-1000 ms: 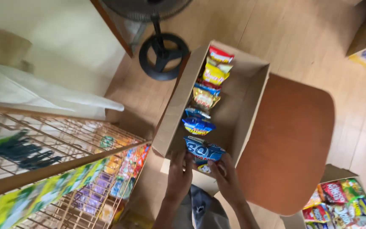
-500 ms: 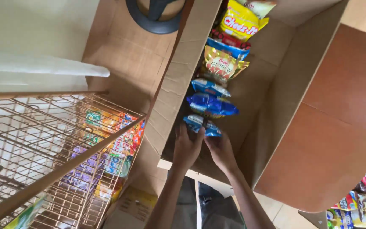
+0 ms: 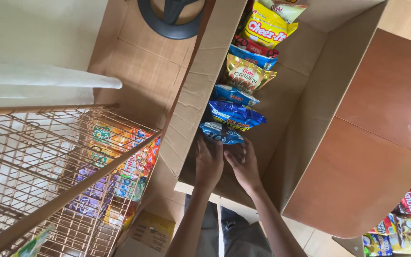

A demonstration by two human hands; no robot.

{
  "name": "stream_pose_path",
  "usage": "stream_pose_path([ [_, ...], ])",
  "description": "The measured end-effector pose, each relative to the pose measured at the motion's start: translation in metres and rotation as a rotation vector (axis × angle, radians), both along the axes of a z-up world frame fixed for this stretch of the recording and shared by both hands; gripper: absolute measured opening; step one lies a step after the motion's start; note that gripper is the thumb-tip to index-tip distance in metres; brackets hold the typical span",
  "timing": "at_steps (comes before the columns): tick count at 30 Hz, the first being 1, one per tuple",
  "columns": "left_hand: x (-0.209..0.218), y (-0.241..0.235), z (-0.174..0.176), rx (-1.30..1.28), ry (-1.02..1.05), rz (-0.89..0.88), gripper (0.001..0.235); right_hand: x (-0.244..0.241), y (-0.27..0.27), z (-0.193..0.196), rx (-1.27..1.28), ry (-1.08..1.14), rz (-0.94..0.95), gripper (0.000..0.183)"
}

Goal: Organizing snacks by transferring them from a wire basket into a cardboard box.

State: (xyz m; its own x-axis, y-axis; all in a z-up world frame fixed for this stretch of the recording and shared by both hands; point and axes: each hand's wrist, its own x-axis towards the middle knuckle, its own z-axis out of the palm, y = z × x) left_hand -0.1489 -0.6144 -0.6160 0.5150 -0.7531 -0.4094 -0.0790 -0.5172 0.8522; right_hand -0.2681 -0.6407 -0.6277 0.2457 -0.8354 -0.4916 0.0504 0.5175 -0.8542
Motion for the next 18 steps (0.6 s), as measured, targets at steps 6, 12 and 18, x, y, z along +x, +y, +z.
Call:
stream_pose_path([
  [6, -0.016, 0.024, 0.015, 0.069, -0.059, -0.093, 0.085, -0.027, 0.019, -0.009, -0.014, 0.111, 0.104, 0.049],
  [12, -0.033, 0.087, 0.095, -0.045, -0.137, -0.289, 0.07, -0.059, 0.051, 0.044, 0.038, 0.116, 0.192, 0.048],
  [18, -0.019, 0.126, 0.203, 0.097, 0.035, -0.165, 0.035, -0.063, 0.071, 0.145, 0.047, -0.025, 0.117, 0.04],
])
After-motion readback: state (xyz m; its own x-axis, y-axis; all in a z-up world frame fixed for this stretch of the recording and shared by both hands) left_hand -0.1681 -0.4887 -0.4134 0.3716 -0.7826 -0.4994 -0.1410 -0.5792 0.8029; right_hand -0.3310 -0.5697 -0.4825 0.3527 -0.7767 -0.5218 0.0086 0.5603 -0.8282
